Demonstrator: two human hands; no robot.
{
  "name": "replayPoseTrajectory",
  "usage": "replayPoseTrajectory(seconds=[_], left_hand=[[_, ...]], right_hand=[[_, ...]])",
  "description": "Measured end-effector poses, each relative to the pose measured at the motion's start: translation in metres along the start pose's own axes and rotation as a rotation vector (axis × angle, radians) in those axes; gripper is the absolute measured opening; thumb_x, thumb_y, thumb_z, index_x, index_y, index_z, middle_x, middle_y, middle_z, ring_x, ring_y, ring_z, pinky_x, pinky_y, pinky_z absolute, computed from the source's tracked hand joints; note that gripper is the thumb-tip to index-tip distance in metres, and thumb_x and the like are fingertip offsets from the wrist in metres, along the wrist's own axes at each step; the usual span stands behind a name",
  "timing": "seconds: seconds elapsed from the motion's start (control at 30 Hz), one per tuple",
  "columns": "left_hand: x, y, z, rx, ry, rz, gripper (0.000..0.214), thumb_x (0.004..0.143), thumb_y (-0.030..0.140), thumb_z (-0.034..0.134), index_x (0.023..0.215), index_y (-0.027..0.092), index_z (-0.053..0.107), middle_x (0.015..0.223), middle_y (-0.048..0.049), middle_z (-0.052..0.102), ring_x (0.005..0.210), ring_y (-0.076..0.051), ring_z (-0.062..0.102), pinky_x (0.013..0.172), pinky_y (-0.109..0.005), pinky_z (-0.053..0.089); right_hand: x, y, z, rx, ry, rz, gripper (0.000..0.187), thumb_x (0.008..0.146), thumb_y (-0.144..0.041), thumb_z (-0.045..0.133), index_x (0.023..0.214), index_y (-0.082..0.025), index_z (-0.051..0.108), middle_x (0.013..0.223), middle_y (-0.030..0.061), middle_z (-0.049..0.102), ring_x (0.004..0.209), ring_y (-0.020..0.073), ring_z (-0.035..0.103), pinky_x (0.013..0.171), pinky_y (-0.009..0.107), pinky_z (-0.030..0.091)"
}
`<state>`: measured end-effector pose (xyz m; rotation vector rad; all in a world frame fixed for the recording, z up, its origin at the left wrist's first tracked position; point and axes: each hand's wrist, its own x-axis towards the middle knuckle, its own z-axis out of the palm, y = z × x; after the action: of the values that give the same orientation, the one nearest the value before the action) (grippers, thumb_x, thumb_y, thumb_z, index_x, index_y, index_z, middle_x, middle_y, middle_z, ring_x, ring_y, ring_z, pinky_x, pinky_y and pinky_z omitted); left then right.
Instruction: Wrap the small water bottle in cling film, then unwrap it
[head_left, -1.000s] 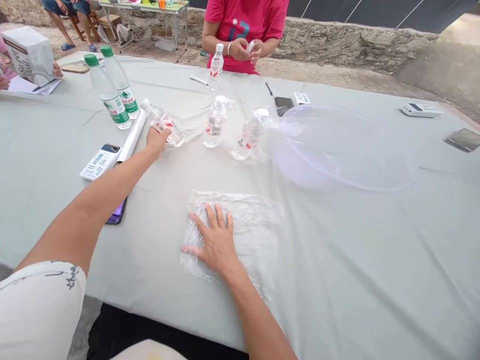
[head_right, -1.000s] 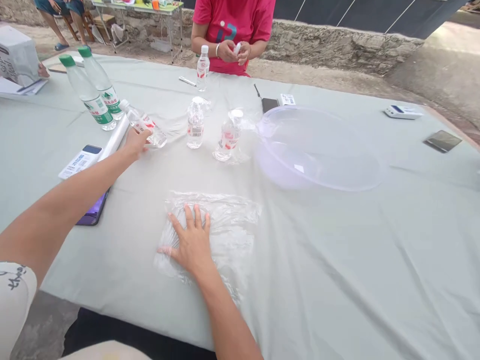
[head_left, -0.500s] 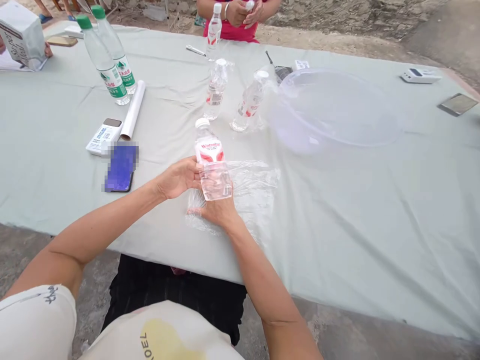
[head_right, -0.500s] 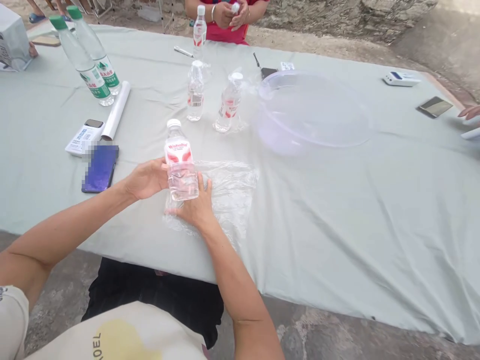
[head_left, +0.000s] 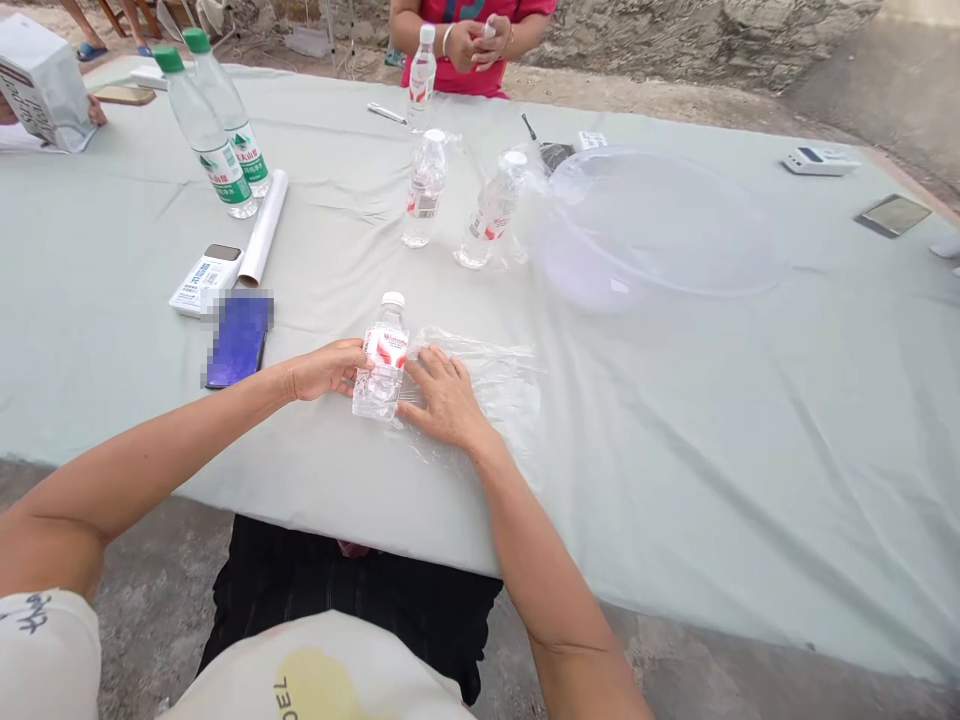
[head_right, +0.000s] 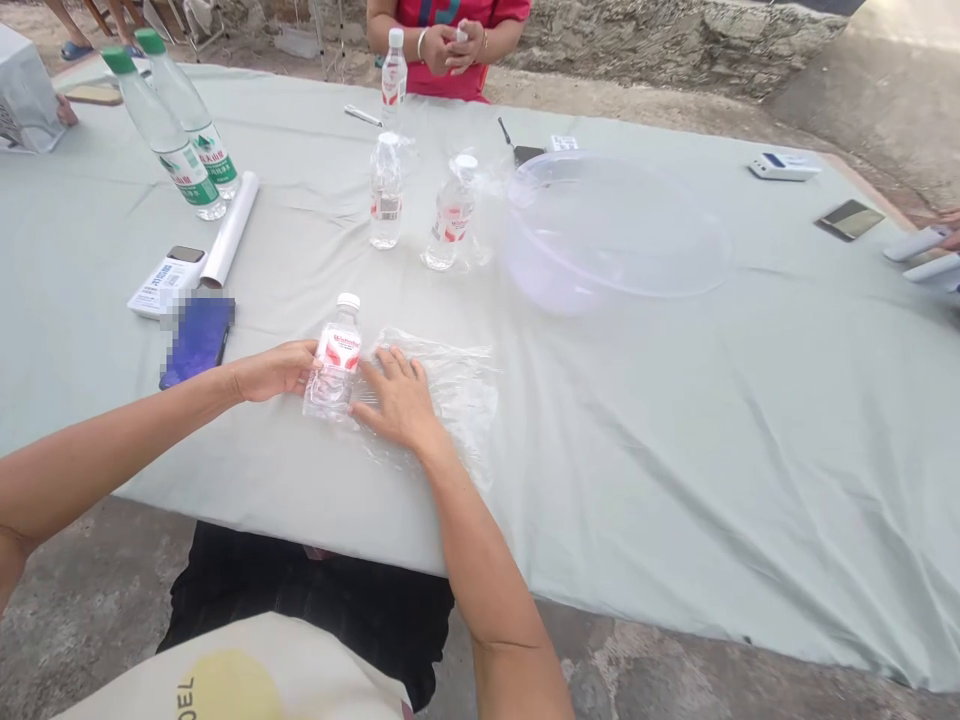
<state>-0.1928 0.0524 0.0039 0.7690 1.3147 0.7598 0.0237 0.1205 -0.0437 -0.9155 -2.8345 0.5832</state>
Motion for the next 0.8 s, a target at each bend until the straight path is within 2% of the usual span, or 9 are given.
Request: replayPoseTrajectory(seconds=[0.07, 0.13, 0.27, 0.33, 0.4, 0.53, 0.67, 0.73, 0.8], left_hand=[[0.001, -0.001, 0.000, 0.030, 0.008, -0.026, 0.049, 0.066, 0.037, 0.072, 0.110, 0.019, 0.060, 0.105, -0.0057, 0.065, 0.095, -0.022, 0.063, 0.086, -0.039, 0.052], [0.002, -0.001, 0.000, 0.079, -0.007, -0.030, 0.049, 0.067, 0.036, 0.069, 0.112, 0.020, 0.059, 0.107, -0.0051, 0.065, 0.098, -0.022, 0.063, 0.085, -0.038, 0.051], [0.000, 0.000, 0.003, 0.182, -0.041, 0.000, 0.050, 0.070, 0.038, 0.065, 0.117, 0.022, 0.057, 0.115, -0.0050, 0.063, 0.107, -0.023, 0.060, 0.086, -0.036, 0.050], [-0.002, 0.000, 0.006, 0.216, -0.044, 0.012, 0.052, 0.070, 0.038, 0.065, 0.118, 0.022, 0.056, 0.117, -0.0054, 0.063, 0.109, -0.024, 0.059, 0.085, -0.035, 0.049], [-0.004, 0.000, 0.009, 0.241, -0.037, 0.022, 0.052, 0.069, 0.036, 0.064, 0.118, 0.022, 0.055, 0.116, -0.0057, 0.063, 0.107, -0.023, 0.060, 0.082, -0.033, 0.049], [-0.005, 0.002, 0.016, 0.291, -0.013, 0.016, 0.043, 0.069, 0.034, 0.062, 0.109, 0.020, 0.056, 0.112, -0.0063, 0.064, 0.101, -0.022, 0.061, 0.077, -0.031, 0.049], [0.002, 0.007, 0.021, 0.284, 0.021, -0.062, 0.034, 0.067, 0.033, 0.064, 0.098, 0.020, 0.059, 0.104, -0.0056, 0.066, 0.093, -0.020, 0.063, 0.073, -0.029, 0.049], [0.007, 0.008, 0.022, 0.292, 0.023, -0.071, 0.028, 0.067, 0.033, 0.065, 0.091, 0.019, 0.060, 0.094, -0.0062, 0.068, 0.083, -0.020, 0.064, 0.067, -0.028, 0.049], [0.012, 0.008, 0.022, 0.308, 0.001, -0.063, 0.023, 0.067, 0.034, 0.065, 0.084, 0.019, 0.060, 0.084, -0.0068, 0.067, 0.076, -0.020, 0.063, 0.062, -0.028, 0.048]], right_hand=[[0.002, 0.003, -0.012, -0.025, -0.035, 0.003, 0.052, 0.097, -0.044, 0.050, 0.146, -0.027, 0.048, 0.158, 0.0152, 0.035, 0.147, 0.0327, 0.030, 0.117, 0.053, 0.027], [0.008, 0.004, -0.024, -0.074, -0.087, -0.004, 0.048, 0.096, -0.032, 0.050, 0.143, -0.027, 0.051, 0.157, 0.0157, 0.036, 0.143, 0.0335, 0.036, 0.111, 0.053, 0.035], [0.030, 0.009, -0.044, -0.090, -0.166, -0.026, 0.050, 0.092, -0.015, 0.044, 0.140, -0.023, 0.052, 0.141, 0.0136, 0.052, 0.126, 0.0316, 0.051, 0.097, 0.044, 0.046], [0.045, 0.013, -0.048, -0.067, -0.175, 0.011, 0.054, 0.092, -0.013, 0.040, 0.144, -0.023, 0.047, 0.128, 0.0131, 0.059, 0.113, 0.0282, 0.057, 0.090, 0.039, 0.048], [0.059, 0.018, -0.048, -0.083, -0.165, 0.079, 0.054, 0.092, -0.015, 0.040, 0.146, -0.025, 0.045, 0.121, 0.0133, 0.058, 0.105, 0.0276, 0.059, 0.083, 0.037, 0.049], [0.084, 0.030, -0.046, -0.120, -0.102, 0.170, 0.046, 0.094, -0.029, 0.044, 0.139, -0.028, 0.054, 0.123, 0.0140, 0.055, 0.103, 0.0299, 0.061, 0.083, 0.040, 0.050], [0.093, 0.047, -0.053, -0.065, 0.003, 0.220, 0.046, 0.092, -0.025, 0.047, 0.137, -0.022, 0.056, 0.130, 0.0169, 0.057, 0.113, 0.0320, 0.060, 0.091, 0.044, 0.049], [0.086, 0.050, -0.055, -0.033, 0.103, 0.223, 0.047, 0.092, -0.020, 0.043, 0.138, -0.017, 0.054, 0.133, 0.0179, 0.057, 0.116, 0.0299, 0.058, 0.095, 0.044, 0.048], [0.071, 0.045, -0.052, 0.079, 0.273, 0.227, 0.043, 0.094, -0.024, 0.040, 0.134, -0.017, 0.054, 0.123, 0.0151, 0.064, 0.105, 0.0261, 0.063, 0.093, 0.042, 0.049]])
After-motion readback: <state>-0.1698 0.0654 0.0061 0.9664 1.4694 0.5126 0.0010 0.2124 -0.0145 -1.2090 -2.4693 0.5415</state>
